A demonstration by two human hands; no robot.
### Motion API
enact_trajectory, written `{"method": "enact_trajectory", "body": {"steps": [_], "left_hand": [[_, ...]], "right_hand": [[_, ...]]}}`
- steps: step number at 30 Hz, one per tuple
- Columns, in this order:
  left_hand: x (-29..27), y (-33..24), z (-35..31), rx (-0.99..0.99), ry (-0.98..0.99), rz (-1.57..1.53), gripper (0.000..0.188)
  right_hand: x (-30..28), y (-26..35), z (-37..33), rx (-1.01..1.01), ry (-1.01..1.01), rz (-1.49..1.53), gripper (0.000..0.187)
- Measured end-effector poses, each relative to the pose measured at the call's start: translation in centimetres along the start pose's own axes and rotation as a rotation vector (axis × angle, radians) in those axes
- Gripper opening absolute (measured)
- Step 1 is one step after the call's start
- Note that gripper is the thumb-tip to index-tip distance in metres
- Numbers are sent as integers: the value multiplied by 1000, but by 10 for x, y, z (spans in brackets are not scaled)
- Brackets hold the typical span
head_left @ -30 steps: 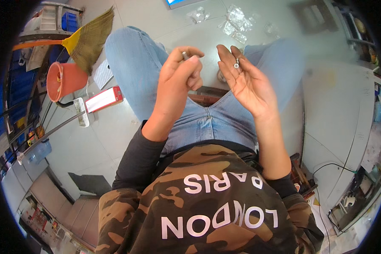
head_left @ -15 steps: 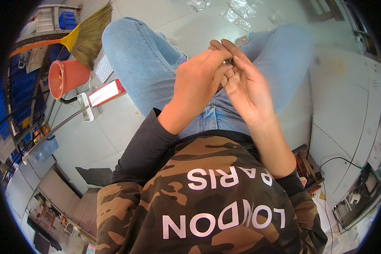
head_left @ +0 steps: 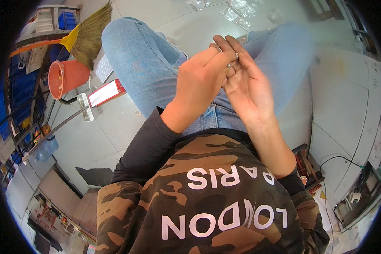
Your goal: The person sits cross-legged and repeatedly picks small metal rods and cylindrical pieces from a white tray, inserts them into each other, and places the assembled units back on the tray. The person handles the parts one at a time without using tools.
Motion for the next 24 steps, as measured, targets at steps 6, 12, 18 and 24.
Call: {"method": "enact_trajectory", "body": {"steps": [6, 12, 18, 24], "left_hand": [[0, 20, 2, -210, 22, -305, 15], [33, 57, -19, -840, 97, -1344, 18], [40, 60, -26, -917, 76, -1449, 16], [36, 59, -26, -890, 16, -1449, 14]], "right_hand": [[-4, 3, 1, -23, -38, 8, 36], [-35, 4, 9, -39, -137, -95, 22], [-25, 15, 4, -139, -118, -330, 12], [-7, 25, -4, -271, -115, -480, 15]]}}
Point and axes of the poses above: each hand's wrist, its own z-axis towards the middle knuckle, its own x-axis out of the palm, y = z × x, the point moved 10 cm from there along z, towards the middle knuckle, and after that the axes turned 1 degree about -x, right-handed, at the moved point
